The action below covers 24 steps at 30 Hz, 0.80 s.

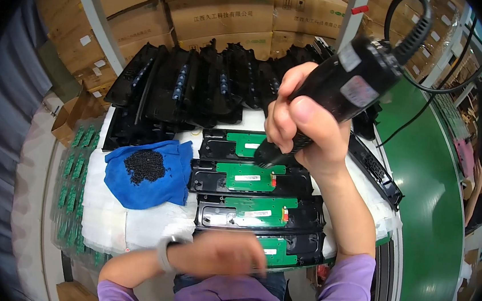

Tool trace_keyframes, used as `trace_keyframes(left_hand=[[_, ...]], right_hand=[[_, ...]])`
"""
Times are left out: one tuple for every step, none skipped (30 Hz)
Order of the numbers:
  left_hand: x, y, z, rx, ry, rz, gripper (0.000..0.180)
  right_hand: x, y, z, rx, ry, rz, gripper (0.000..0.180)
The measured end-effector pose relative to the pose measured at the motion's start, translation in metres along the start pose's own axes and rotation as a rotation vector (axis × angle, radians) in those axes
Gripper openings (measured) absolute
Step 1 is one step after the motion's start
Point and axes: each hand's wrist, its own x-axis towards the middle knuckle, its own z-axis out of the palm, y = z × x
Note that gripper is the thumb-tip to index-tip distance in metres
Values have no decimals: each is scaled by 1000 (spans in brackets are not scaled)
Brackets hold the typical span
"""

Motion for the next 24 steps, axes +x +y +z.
trace_keyframes(left_hand=[[2, 5, -20, -159, 150, -181, 13], [5, 11, -41, -311, 298, -364, 14], [5, 6, -50, -289, 453, -316, 14], [3, -4, -59, -266, 608, -267, 13], [0, -11, -66, -267, 678, -262, 13], [-3, -14, -69, -269, 750, -260, 14], [-4, -12, -67, -269, 762, -273, 14], [-4, -12, -64, -274, 756, -281, 14], [-5, -13, -61, -240, 756, -328, 16], [-5, -13, -59, -205, 756, -375, 20], [-2, -11, -55, -188, 763, -388, 26], [-3, -12, -54, -188, 759, -392, 26], [-4, -12, -55, -207, 754, -375, 24], [-5, -13, -54, -226, 750, -358, 22], [-7, -14, -54, -226, 749, -360, 22], [-8, -16, -54, -219, 757, -337, 20], [-9, -17, -54, -212, 766, -314, 18], [-9, -17, -54, -214, 764, -316, 18], [-8, -16, -53, -216, 756, -314, 15], [-8, -16, -53, -218, 749, -312, 12], [-8, -16, -53, -219, 748, -312, 12], [-8, -16, -53, -220, 754, -314, 9], [-7, -17, -53, -221, 759, -315, 8], [-8, -17, -53, -221, 761, -315, 8]], right_hand=[[-3, -3, -1, 17, -2, -7, 36], [-3, 0, -4, 200, -71, -91, 31], [-3, -1, -2, 242, -59, -111, 32], [-4, -3, 1, 283, -46, -131, 33], [-5, -4, 3, 278, -39, -132, 33], [-6, -4, 7, 330, 1, -144, 33], [-7, -4, 9, 381, 41, -156, 34], [-8, -2, 8, 377, 50, -155, 34], [-9, 1, 5, 357, 3, -147, 37], [-10, 4, 4, 337, -45, -139, 40], [-12, 6, 6, 327, -18, -138, 40], [-11, 9, 9, 315, -6, -142, 40], [-12, 10, 10, 300, 2, -128, 40], [-13, 10, 11, 284, 10, -114, 41], [-14, 11, 13, 284, 34, -103, 41], [-14, 11, 13, 284, 36, -104, 41], [-14, 12, 14, 285, 33, -99, 41], [-14, 12, 14, 284, 29, -93, 40], [-15, 13, 14, 283, 31, -93, 40], [-15, 13, 14, 284, 36, -78, 40], [-15, 13, 14, 286, 40, -64, 40], [-15, 14, 14, 286, 41, -63, 40], [-15, 14, 14, 277, 60, -44, 40], [-15, 15, 15, 269, 79, -23, 40]])
